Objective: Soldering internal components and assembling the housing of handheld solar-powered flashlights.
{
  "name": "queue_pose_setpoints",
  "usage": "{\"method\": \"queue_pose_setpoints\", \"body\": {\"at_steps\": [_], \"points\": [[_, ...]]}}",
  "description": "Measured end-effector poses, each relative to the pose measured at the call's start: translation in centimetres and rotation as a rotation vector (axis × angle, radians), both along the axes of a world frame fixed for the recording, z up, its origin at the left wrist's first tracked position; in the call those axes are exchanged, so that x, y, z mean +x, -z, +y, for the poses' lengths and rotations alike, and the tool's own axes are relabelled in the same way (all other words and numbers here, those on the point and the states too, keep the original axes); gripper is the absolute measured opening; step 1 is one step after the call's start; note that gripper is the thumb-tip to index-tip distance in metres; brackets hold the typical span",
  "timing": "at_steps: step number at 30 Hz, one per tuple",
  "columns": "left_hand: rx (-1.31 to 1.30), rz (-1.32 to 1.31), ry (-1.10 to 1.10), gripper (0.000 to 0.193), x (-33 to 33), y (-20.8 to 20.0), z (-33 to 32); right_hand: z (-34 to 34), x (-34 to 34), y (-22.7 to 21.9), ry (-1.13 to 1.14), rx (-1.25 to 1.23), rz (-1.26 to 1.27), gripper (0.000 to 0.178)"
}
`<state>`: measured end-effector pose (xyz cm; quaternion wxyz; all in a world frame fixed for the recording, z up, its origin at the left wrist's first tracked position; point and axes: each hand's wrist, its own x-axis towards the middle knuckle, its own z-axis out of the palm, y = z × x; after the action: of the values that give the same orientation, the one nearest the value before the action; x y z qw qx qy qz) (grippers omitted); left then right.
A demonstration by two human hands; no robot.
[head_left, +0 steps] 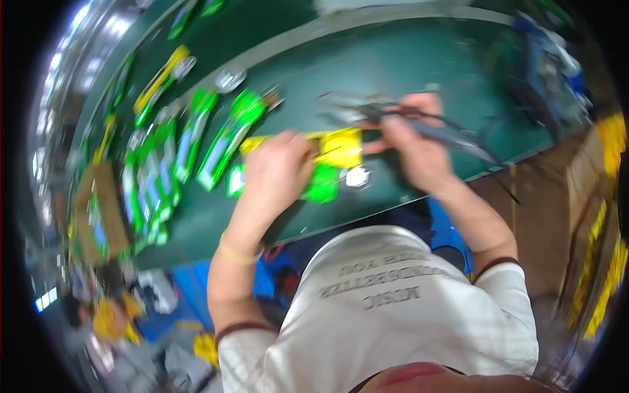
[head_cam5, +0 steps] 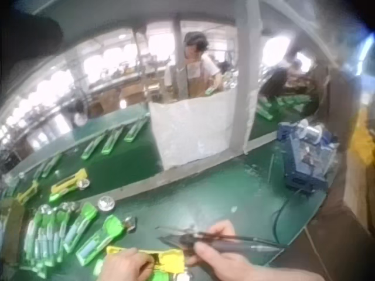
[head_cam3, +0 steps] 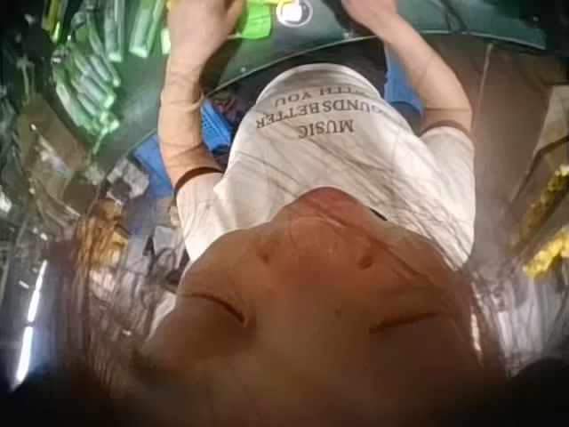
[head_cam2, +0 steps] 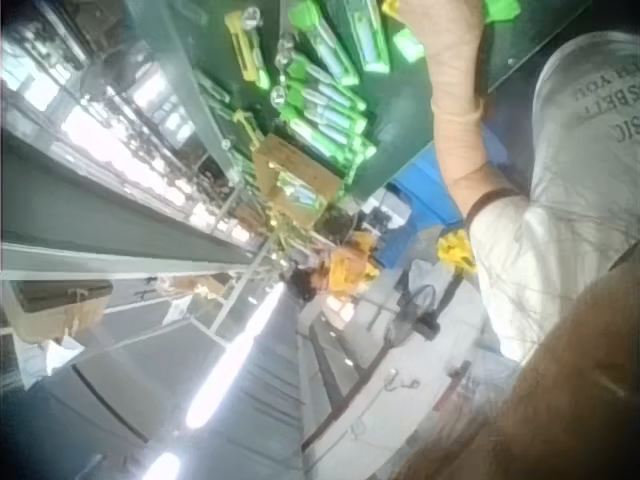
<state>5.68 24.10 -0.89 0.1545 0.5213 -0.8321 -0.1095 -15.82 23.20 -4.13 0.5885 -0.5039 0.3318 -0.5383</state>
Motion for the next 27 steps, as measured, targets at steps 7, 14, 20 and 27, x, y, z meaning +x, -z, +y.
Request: {"method": "queue_pose_setpoints", "body": {"at_steps": [7,14,20,27], "points": [[0.072,0.006,-0.068,0.005,-0.7,-0.4,1.0,-0.7,1.7,0.4,-0.121,0.192,-0.115,0.022],[0.068,-0.017,-0.050,0.004,-2.2,-0.7,1.1,-0.3,0.6,0.9,-0.051,0.155,-0.139,0.021],[0.038,0.030,-0.017,0.012,-1.6,-0.3,0.9,-0.1,0.5,0.2,0.008,0.188,-0.122,0.018],[0.234,0.479,-0.194,0.017,1.6,-2.1,2.8,0.0,1.0,0.8,-0.015,0.183,-0.128,0.019]]}}
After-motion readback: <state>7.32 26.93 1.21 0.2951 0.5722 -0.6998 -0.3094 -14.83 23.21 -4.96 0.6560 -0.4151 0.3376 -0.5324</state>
